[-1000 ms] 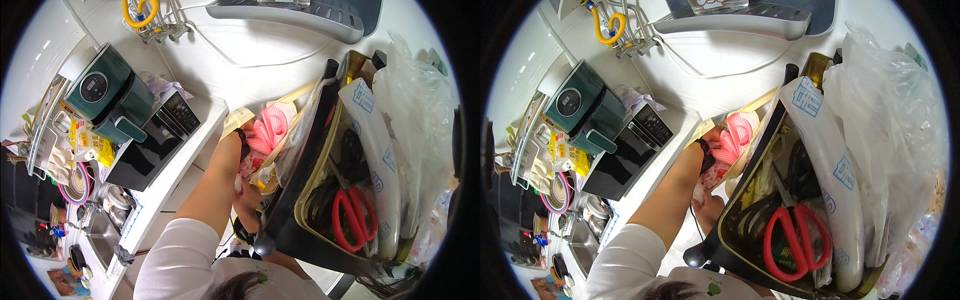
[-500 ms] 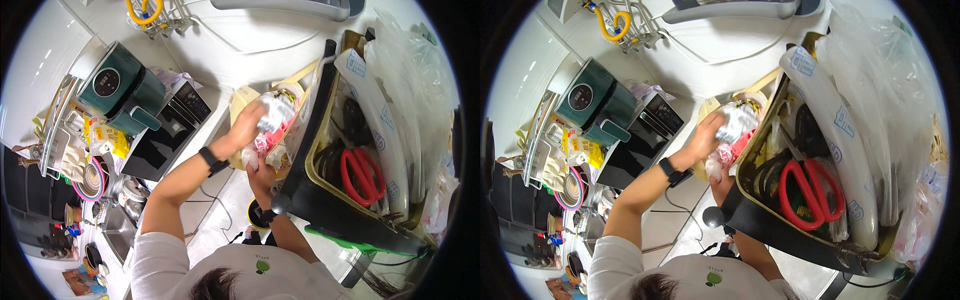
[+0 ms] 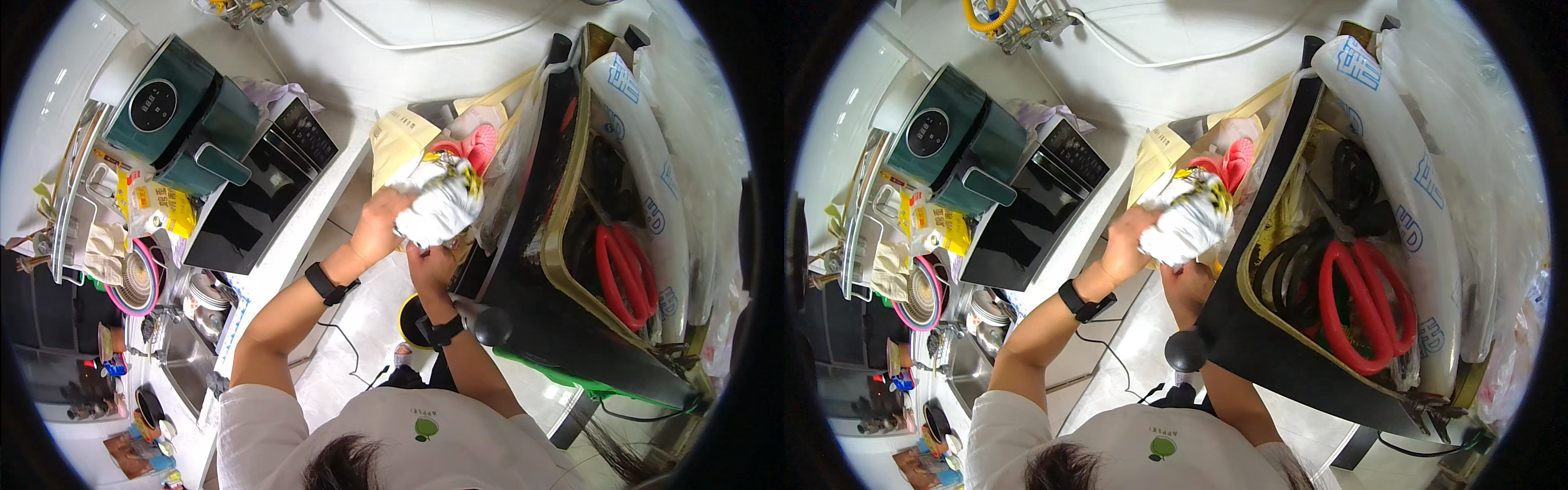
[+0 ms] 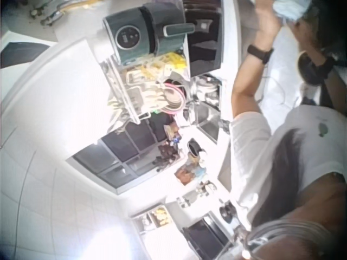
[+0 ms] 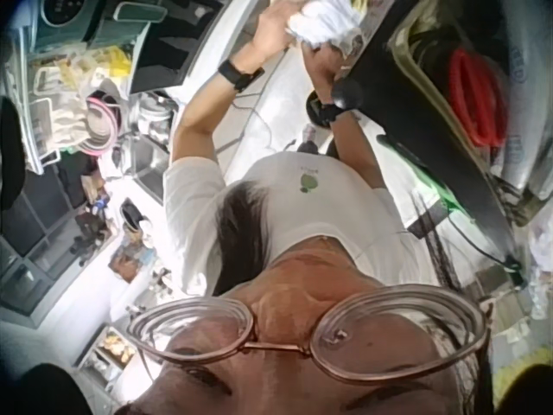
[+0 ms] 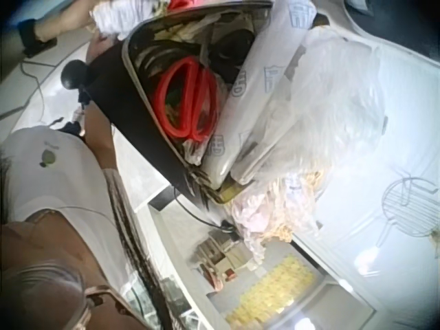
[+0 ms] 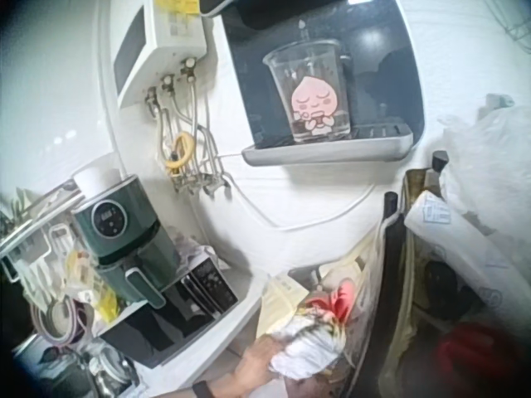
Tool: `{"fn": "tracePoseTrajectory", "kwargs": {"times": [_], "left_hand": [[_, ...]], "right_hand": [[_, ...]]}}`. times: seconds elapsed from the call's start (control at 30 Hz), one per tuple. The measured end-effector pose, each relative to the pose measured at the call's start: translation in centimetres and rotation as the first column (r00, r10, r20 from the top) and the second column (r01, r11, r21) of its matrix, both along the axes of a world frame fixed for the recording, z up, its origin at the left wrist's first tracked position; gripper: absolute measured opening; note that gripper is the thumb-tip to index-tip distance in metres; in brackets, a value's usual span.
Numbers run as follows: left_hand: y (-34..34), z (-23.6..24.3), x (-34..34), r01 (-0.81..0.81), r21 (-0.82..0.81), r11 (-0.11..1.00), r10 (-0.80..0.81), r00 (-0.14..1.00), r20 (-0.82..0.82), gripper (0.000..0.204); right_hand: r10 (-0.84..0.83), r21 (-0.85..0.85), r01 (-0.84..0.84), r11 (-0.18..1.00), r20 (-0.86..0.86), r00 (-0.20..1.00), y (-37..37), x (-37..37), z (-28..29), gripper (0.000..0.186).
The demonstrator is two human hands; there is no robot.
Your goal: The person gathers crumpled paper and plastic bags from a countertop, places them into a red plastic bag, and then retrieves a clear plastic bag from a refrigerator. They line a yellow bucket with the clear bag and briefly wash their hands at the sink.
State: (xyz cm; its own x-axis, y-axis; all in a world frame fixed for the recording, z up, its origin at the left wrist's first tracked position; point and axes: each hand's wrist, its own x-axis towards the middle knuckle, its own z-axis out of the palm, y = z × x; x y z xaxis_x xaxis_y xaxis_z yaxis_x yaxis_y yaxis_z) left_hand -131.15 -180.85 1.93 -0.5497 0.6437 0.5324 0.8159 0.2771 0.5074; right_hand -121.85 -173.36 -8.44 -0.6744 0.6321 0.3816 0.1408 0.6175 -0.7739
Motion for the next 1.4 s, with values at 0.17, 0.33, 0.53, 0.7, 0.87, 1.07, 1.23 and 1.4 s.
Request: {"fn": "tracePoseTrajectory", "kwargs": {"times": [0.17, 0.33, 0.53, 0.7, 0.87, 1.07, 1.23, 1.4], "left_hand": [[0.4, 2.3, -1.0, -0.480, 0.574, 0.663, -0.385, 0.439, 0.812, 0.035], [-0.4, 4.4, -3.0, -0.620, 0.512, 0.595, -0.537, 0.168, 0.827, 0.041], [-1.9, 4.7, -2.0, -0.533, 0.595, 0.601, -0.456, 0.383, 0.803, 0.038], [-2.2, 2.5, 1.8, -0.126, 0.033, 0.992, 0.129, 0.984, -0.122, 0.047], [-1.2, 1.2, 2.0, 0.165, -0.386, 0.908, -0.173, 0.985, 0.015, 0.070], [0.7, 2.3, -1.6, 0.292, -0.344, 0.893, -0.303, 0.953, 0.021, 0.061], [3.5, 0.8, -4.0, 0.039, -0.487, 0.872, -0.161, 0.964, -0.210, 0.042], [8.5, -1.9, -8.7, -0.301, -0.511, 0.805, 0.161, 0.940, -0.300, 0.018]], "right_hand": [[-0.016, -0.019, 0.017, 1.000, 0.059, 0.998, -0.2, -0.2, 0.4, 0.023], [-0.034, -0.026, 0.035, 0.999, 0.056, 0.998, -0.2, -0.6, 0.5, 0.022], [0.003, -0.098, -0.005, 0.995, -0.021, 1.000, -0.2, -0.6, -0.4, 0.032], [-0.056, -0.017, 0.055, 0.998, -0.075, 0.996, -0.3, -1.2, -1.4, 0.037], [-0.160, -0.624, -0.120, 0.772, -0.373, 0.914, -0.8, -2.3, -2.0, 0.046], [-0.057, 0.037, 0.060, 0.998, -0.076, 0.995, -0.2, -1.4, -2.3, 0.038], [0.047, 0.045, -0.044, 0.998, -0.061, 0.997, -0.2, -1.1, -1.6, 0.032], [0.018, 0.080, -0.016, 0.997, -0.034, 0.999, -0.8, -0.5, -0.3, 0.025]]}}
